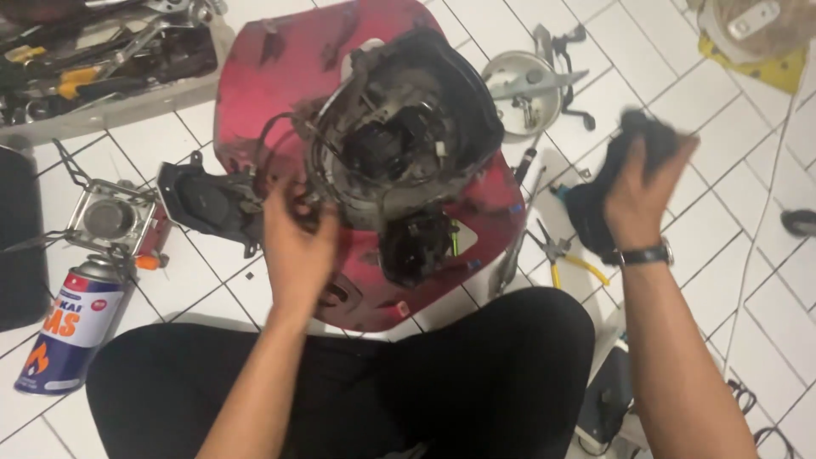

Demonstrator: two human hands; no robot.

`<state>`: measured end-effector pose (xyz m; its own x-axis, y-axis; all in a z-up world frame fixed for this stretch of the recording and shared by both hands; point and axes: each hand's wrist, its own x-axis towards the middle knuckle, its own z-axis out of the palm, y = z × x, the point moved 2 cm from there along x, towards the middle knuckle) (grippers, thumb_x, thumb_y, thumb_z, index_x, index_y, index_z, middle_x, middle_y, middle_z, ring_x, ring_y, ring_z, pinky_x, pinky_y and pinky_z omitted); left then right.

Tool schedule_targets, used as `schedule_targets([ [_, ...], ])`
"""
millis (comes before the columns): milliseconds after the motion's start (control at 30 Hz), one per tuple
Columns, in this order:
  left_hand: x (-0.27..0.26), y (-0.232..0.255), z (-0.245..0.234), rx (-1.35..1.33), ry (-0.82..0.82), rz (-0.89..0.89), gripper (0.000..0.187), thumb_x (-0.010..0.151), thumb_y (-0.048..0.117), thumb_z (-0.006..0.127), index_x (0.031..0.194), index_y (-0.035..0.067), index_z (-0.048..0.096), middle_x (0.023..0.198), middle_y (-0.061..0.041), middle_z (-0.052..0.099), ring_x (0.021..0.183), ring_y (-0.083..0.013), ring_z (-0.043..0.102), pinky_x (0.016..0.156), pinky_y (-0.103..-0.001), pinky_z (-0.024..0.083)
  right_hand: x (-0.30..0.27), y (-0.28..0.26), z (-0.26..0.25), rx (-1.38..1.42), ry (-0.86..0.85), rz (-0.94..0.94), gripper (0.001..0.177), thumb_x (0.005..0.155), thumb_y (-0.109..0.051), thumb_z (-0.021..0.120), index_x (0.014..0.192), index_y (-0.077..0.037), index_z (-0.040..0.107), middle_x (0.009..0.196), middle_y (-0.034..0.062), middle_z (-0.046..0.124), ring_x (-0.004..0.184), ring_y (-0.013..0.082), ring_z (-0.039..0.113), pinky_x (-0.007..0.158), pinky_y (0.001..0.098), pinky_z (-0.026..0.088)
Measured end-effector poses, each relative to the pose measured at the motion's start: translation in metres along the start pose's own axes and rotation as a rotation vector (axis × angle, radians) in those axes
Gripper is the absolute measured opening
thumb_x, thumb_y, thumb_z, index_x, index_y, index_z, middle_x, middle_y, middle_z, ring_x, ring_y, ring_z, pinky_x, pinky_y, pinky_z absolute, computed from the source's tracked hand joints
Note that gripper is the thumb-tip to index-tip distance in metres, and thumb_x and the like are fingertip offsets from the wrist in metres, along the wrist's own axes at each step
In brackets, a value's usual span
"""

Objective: Disassembling and repairing a motorcycle headlight and cowl assembly.

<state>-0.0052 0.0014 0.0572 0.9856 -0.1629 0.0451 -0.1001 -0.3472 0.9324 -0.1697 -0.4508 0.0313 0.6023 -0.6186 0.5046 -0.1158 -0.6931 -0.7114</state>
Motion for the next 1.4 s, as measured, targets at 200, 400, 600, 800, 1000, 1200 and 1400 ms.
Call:
schedule_targets([
  [200, 0.051, 0.014, 0.034, 0.583, 0.043, 0.367, 0.106, 0.081, 0.064, 0.077, 0.153, -0.004, 0.037, 0.152, -0.034, 0.039, 0.143, -0.0494, 0.034, 0.118, -0.061, 0.028, 0.084, -0.145, 0.151, -0.023, -0.379, -0.231, 0.043, 0.096, -0.01, 0.075, 0.133, -0.004, 0.055, 0.128, 0.0153, 0.067, 0.12, 0.0313, 0.068, 0.103, 0.0387, 0.053],
  [400, 0.068, 0.014, 0.045, 0.882, -0.161, 0.277, 0.135, 0.057, 0.091, 0.068, 0.159, 0.013, 0.025, 0.161, -0.03, 0.022, 0.148, -0.0487, 0.02, 0.117, -0.065, 0.023, 0.089, -0.141, 0.247, -0.447, -0.803, -0.947, 0.044, 0.087, -0.003, 0.063, 0.13, -0.008, 0.068, 0.134, 0.0119, 0.064, 0.117, 0.0335, 0.061, 0.097, 0.0407, 0.053],
  [600, 0.063, -0.002, 0.047, 0.946, -0.1, 0.256, 0.131, 0.061, 0.092, 0.067, 0.161, 0.02, 0.022, 0.165, -0.021, 0.014, 0.146, -0.0539, 0.016, 0.107, -0.077, 0.026, 0.072, -0.167, 0.248, -0.904, -0.986, -0.558, 0.029, 0.096, -0.017, 0.057, 0.119, -0.006, 0.07, 0.113, 0.0146, 0.07, 0.103, 0.0333, 0.067, 0.087, 0.0431, 0.056],
  [800, 0.067, 0.007, 0.046, 0.925, -0.17, 0.221, 0.133, 0.058, 0.082, 0.076, 0.163, 0.022, 0.019, 0.166, -0.021, 0.012, 0.149, -0.0508, 0.015, 0.11, -0.076, 0.027, 0.073, -0.133, 0.264, -0.746, -0.809, -0.52, 0.024, 0.09, -0.014, 0.062, 0.109, 0.0, 0.066, 0.098, 0.0227, 0.069, 0.091, 0.041, 0.067, 0.079, 0.049, 0.055],
  [1000, 0.068, 0.0, 0.049, 0.862, -0.116, 0.239, 0.13, 0.062, 0.078, 0.078, 0.163, 0.021, 0.02, 0.165, -0.024, 0.014, 0.148, -0.054, 0.017, 0.111, -0.074, 0.028, 0.082, -0.129, 0.255, -0.588, -0.791, -0.681, 0.037, 0.087, -0.003, 0.058, 0.123, -0.002, 0.065, 0.098, 0.0207, 0.07, 0.088, 0.0413, 0.068, 0.076, 0.0512, 0.054],
  [1200, 0.062, 0.005, 0.045, 0.898, -0.169, 0.21, 0.127, 0.065, 0.074, 0.079, 0.163, 0.02, 0.019, 0.167, -0.02, 0.013, 0.146, -0.0567, 0.019, 0.114, -0.07, 0.025, 0.072, -0.111, 0.244, -1.063, -0.944, -0.352, 0.018, 0.092, -0.016, 0.06, 0.091, -0.006, 0.075, 0.089, 0.0213, 0.07, 0.087, 0.0398, 0.07, 0.074, 0.0496, 0.057],
  [1400, 0.063, 0.001, 0.049, 0.849, -0.188, 0.216, 0.128, 0.064, 0.069, 0.081, 0.164, 0.02, 0.018, 0.167, -0.023, 0.014, 0.149, -0.054, 0.019, 0.12, -0.061, 0.022, 0.066, -0.113, 0.26, -0.66, -0.602, -0.762, 0.02, 0.086, -0.005, 0.058, 0.101, -0.004, 0.071, 0.093, 0.0184, 0.069, 0.085, 0.0381, 0.068, 0.073, 0.0483, 0.057],
])
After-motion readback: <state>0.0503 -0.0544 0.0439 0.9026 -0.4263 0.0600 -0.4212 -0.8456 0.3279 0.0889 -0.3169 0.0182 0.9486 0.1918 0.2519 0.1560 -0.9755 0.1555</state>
